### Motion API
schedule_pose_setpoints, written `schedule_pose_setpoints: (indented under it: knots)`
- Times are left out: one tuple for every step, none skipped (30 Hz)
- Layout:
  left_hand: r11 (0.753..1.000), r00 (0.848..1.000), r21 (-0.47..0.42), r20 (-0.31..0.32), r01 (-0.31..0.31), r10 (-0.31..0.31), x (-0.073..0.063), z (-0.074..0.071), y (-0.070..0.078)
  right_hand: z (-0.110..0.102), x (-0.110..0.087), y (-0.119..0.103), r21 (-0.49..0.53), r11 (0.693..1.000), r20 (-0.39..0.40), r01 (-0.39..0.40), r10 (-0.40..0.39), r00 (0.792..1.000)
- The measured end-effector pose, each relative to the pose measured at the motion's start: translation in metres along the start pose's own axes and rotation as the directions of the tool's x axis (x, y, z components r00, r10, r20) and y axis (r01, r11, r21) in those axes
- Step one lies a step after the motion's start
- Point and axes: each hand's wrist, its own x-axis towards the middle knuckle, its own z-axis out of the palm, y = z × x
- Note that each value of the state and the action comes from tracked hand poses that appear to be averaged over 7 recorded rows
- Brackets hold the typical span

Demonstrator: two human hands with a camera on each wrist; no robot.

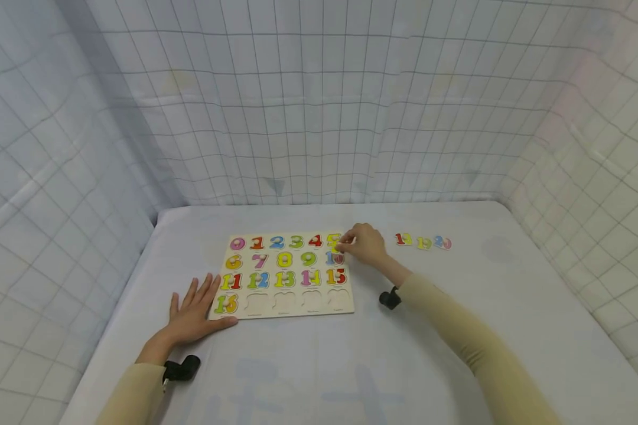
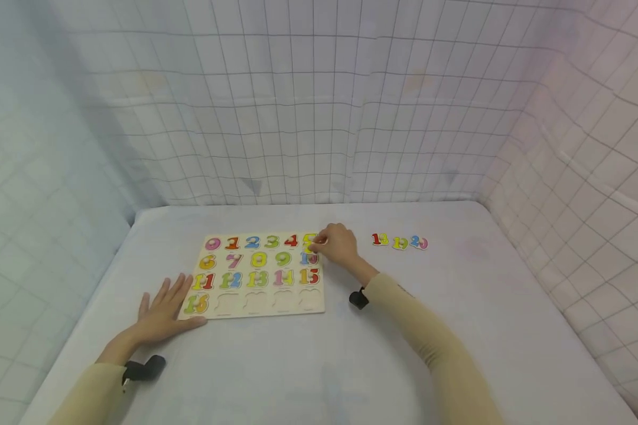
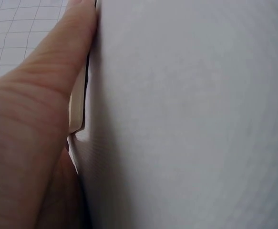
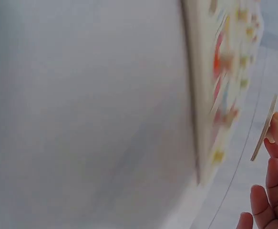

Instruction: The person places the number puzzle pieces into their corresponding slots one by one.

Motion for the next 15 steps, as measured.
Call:
schedule_pose_setpoints:
  knots:
    - [1.0, 1.0, 0.001, -0.005, -0.002, 0.002, 0.0, 0.001, -0.001, 0.006, -0.001, -0.013, 0.013, 1.0, 0.014, 0.027, -0.027, 1.0]
    - [1.0, 1.0, -0.001, -0.009, -0.007, 0.007, 0.0, 0.002, -0.002, 0.012, -0.003, -0.027, 0.033, 0.998, 0.031, 0.047, -0.048, 0.998]
    - [1.0, 1.0, -0.001, -0.013, -0.009, 0.009, 0.0, 0.002, -0.003, 0.019, -0.005, -0.041, 0.056, 0.996, 0.05, 0.067, -0.07, 0.996]
    - [1.0, 1.0, 0.001, -0.016, -0.009, 0.009, 0.0, 0.003, -0.004, 0.025, -0.005, -0.054, 0.075, 0.993, 0.071, 0.09, -0.095, 0.993]
    - [1.0, 1.0, 0.005, -0.019, -0.009, 0.009, 0.0, 0.003, -0.005, 0.032, -0.006, -0.066, 0.088, 0.989, 0.09, 0.118, -0.126, 0.988]
    - [1.0, 1.0, 0.004, -0.015, -0.009, 0.009, 0.001, 0.003, -0.005, 0.038, -0.008, -0.077, 0.094, 0.984, 0.107, 0.149, -0.159, 0.981]
    - [1.0, 1.0, 0.002, -0.012, -0.007, 0.007, 0.001, 0.002, -0.005, 0.045, -0.009, -0.087, 0.096, 0.979, 0.124, 0.182, -0.193, 0.973]
    - [1.0, 1.0, 0.001, -0.007, -0.006, 0.006, 0.001, 0.002, -0.004, 0.051, -0.01, -0.096, 0.096, 0.973, 0.142, 0.211, -0.223, 0.965]
    - [1.0, 1.0, 0.0, -0.001, -0.001, 0.001, 0.001, 0.002, -0.004, 0.057, -0.012, -0.104, 0.088, 0.968, 0.159, 0.236, -0.247, 0.956]
    - [1.0, 1.0, 0.002, 0.007, 0.004, -0.004, 0.001, 0.001, -0.003, 0.062, -0.013, -0.111, 0.069, 0.962, 0.175, 0.263, -0.271, 0.947]
    - [1.0, 1.0, 0.006, 0.014, 0.008, -0.008, 0.001, 0.001, -0.002, 0.067, -0.014, -0.117, 0.051, 0.957, 0.189, 0.285, -0.29, 0.938]
    - [1.0, 1.0, 0.009, 0.021, 0.013, -0.013, 0.0, 0.0, -0.001, 0.072, -0.015, -0.122, 0.03, 0.951, 0.2, 0.307, -0.307, 0.93]
    - [1.0, 1.0, 0.011, 0.024, 0.015, -0.016, 0.0, -0.001, 0.0, 0.076, -0.016, -0.127, 0.012, 0.947, 0.214, 0.32, -0.315, 0.925]
    - [1.0, 0.999, 0.016, 0.028, 0.017, -0.018, 0.0, -0.002, 0.0, 0.08, -0.016, -0.131, -0.006, 0.944, 0.227, 0.33, -0.321, 0.92]
    - [0.999, 0.999, 0.026, 0.03, 0.024, -0.024, -0.001, -0.002, 0.0, 0.084, -0.016, -0.135, -0.019, 0.939, 0.237, 0.342, -0.328, 0.914]
